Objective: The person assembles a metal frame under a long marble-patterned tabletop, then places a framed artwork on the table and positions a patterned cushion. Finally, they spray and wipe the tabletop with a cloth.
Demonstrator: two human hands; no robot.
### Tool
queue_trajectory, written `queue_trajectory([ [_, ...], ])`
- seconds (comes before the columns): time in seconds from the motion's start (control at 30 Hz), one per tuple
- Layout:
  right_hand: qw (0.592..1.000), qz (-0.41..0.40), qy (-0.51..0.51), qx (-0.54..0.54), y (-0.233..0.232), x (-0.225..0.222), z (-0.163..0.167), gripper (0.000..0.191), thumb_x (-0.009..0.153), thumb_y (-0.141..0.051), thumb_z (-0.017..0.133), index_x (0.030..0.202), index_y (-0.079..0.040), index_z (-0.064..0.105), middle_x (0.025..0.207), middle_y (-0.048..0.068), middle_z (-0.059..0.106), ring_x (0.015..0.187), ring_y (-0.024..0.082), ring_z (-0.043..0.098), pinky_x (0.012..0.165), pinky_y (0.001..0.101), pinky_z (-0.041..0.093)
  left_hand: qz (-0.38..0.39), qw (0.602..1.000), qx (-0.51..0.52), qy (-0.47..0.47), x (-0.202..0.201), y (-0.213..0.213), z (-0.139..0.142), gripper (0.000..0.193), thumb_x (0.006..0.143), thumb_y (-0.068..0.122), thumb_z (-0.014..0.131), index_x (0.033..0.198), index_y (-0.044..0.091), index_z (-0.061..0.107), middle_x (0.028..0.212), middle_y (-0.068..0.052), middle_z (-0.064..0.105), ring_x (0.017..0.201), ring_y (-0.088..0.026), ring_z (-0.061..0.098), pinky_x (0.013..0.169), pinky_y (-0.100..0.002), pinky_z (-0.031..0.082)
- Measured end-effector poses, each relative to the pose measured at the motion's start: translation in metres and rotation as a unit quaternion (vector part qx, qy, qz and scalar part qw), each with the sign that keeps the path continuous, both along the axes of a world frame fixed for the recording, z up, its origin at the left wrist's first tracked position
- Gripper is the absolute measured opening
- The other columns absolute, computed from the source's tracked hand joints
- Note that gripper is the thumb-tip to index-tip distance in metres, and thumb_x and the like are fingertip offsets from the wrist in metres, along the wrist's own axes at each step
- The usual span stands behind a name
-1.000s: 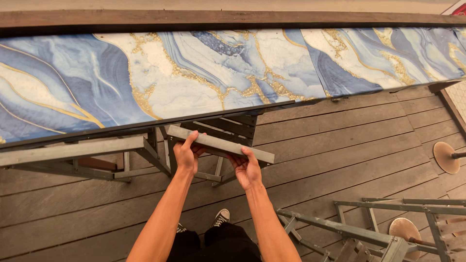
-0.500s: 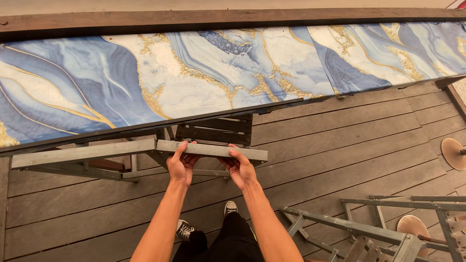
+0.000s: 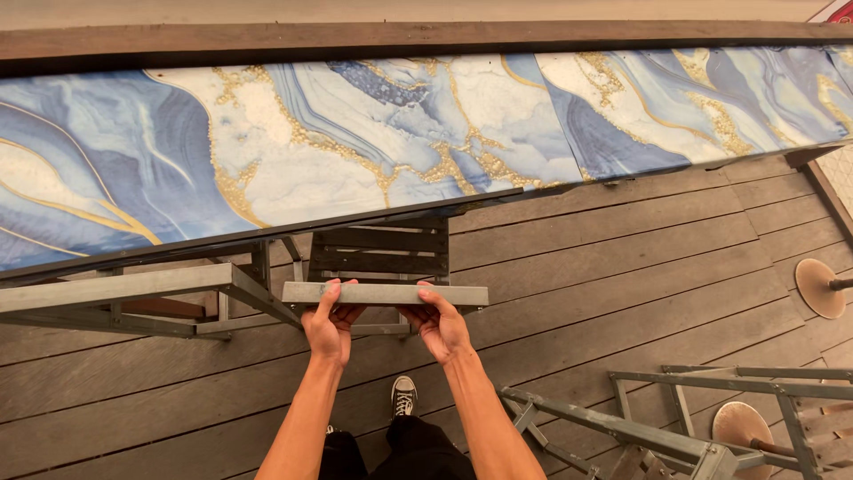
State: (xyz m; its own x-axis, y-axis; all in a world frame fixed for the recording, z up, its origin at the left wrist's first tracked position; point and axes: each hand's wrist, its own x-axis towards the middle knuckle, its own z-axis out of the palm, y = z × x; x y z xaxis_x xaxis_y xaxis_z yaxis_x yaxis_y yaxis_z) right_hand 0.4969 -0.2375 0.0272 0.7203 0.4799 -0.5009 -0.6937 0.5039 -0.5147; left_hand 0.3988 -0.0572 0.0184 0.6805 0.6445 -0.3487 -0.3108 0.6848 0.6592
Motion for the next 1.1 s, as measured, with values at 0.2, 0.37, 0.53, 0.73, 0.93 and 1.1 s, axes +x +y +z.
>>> queue_trajectory([
  [0.2,0.998,-0.037,-0.017,-0.044,-0.058,0.017,0.010,0.033,0.087,-0.011,0.073,0.116,0.005,0.067,0.111,0.019,0.070,0.110,0.032,0.068,0.107,0.0481,0.057,-0.037,0.999,0.015,0.010,0.029,-0.054,0.007,0.038,0.093,0.018,0.068,0.121,-0.006,0.059,0.113,-0.027,0.072,0.100,-0.031,0.075,0.084,-0.045,0.068],
  [0.37,0.993,-0.102,-0.031,-0.052,-0.127,0.043,0.022,0.036,0.086,-0.011,0.073,0.117,0.007,0.066,0.111,0.019,0.069,0.109,0.032,0.067,0.106,0.0489,0.056,-0.088,0.996,-0.006,0.005,0.073,-0.119,0.017,0.039,0.090,0.019,0.069,0.121,-0.004,0.060,0.113,-0.023,0.073,0.098,-0.029,0.076,0.082,-0.043,0.068],
  [0.53,0.984,-0.169,-0.036,-0.038,-0.187,0.052,0.022,0.042,0.086,-0.007,0.074,0.122,0.010,0.061,0.116,0.021,0.067,0.115,0.034,0.066,0.106,0.0473,0.052,-0.149,0.988,-0.035,0.005,0.113,-0.169,0.020,0.037,0.090,0.017,0.070,0.117,-0.005,0.060,0.113,-0.022,0.073,0.096,-0.029,0.075,0.079,-0.044,0.067],
  [0.73,0.976,-0.212,-0.042,-0.012,-0.223,0.055,0.010,0.046,0.087,-0.009,0.073,0.129,0.007,0.061,0.122,0.022,0.064,0.118,0.033,0.064,0.108,0.0480,0.050,-0.217,0.976,-0.014,0.014,0.144,-0.198,0.015,0.036,0.090,0.019,0.072,0.113,-0.007,0.060,0.109,-0.023,0.075,0.092,-0.031,0.076,0.081,-0.045,0.068],
  [0.93,0.969,-0.244,-0.032,-0.025,-0.228,0.074,0.009,0.048,0.086,-0.011,0.074,0.130,0.004,0.061,0.121,0.017,0.066,0.117,0.031,0.064,0.108,0.0448,0.050,-0.236,0.971,0.008,0.034,0.171,-0.205,0.024,0.036,0.091,0.021,0.070,0.113,-0.006,0.060,0.109,-0.023,0.075,0.090,-0.030,0.077,0.079,-0.043,0.068],
  [1.1,0.943,-0.329,-0.032,-0.036,-0.209,0.083,0.010,0.038,0.089,-0.016,0.076,0.121,0.001,0.063,0.117,0.015,0.067,0.113,0.031,0.064,0.104,0.0458,0.056,-0.221,0.974,0.011,0.035,0.184,-0.216,0.033,0.041,0.091,0.025,0.073,0.115,-0.006,0.059,0.110,-0.022,0.074,0.092,-0.029,0.076,0.076,-0.043,0.068],
])
